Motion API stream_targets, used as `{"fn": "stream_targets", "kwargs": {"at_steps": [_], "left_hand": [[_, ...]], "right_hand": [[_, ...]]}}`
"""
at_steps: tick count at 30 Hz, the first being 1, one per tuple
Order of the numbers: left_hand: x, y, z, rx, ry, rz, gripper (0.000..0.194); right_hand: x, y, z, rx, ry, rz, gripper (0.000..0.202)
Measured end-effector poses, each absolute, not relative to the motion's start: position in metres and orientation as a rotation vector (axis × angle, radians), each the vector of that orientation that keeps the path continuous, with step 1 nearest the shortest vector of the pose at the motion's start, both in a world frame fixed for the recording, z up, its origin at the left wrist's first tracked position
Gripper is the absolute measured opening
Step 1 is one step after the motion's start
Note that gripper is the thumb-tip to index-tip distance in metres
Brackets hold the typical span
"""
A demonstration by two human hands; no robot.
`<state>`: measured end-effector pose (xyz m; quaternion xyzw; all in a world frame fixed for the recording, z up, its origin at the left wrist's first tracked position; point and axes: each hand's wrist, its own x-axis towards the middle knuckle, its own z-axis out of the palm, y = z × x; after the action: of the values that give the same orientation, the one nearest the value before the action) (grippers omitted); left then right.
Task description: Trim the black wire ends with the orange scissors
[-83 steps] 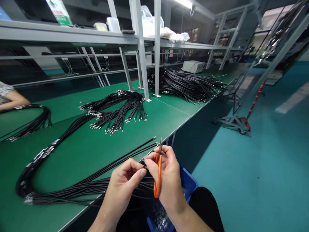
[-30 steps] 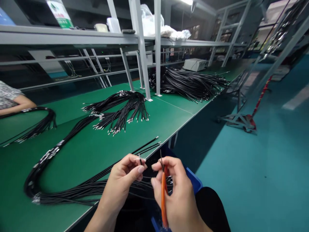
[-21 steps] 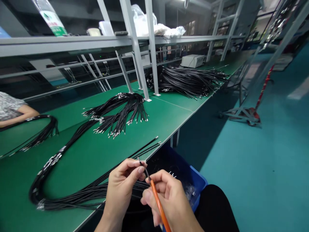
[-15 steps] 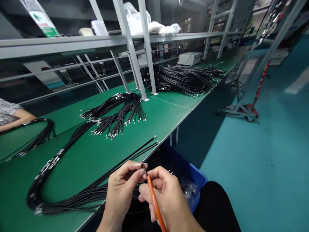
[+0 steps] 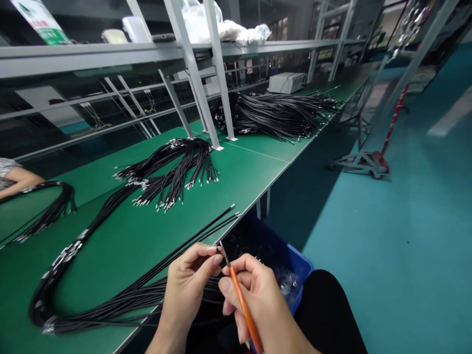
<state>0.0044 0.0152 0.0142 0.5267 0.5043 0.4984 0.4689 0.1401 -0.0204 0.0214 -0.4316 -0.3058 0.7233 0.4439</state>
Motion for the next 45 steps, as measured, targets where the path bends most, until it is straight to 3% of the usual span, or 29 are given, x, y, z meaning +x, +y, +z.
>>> {"fn": "stream_targets", "kwargs": {"at_steps": [10, 26, 36, 45], "left_hand": [[0.005, 0.017, 0.007, 1.402, 1.260, 1.211, 0.003], [0.006, 0.019, -0.006, 1.558, 1.319, 1.185, 0.004], [0.005, 0.017, 0.011, 1.613, 1.235, 1.124, 0.007], [0.002, 0.013, 0.021, 1.645, 1.218, 1.107, 0.010]], "right_hand": [[0.141, -0.019, 0.020, -1.229, -0.892, 1.765, 0.014], [0.142, -0.016, 0.020, -1.309, -0.971, 1.755, 0.013], [0.146, -0.013, 0.015, -1.254, -0.881, 1.107, 0.028], [0.133, 0.005, 0.030, -1.153, -1.028, 1.094, 0.022]]}}
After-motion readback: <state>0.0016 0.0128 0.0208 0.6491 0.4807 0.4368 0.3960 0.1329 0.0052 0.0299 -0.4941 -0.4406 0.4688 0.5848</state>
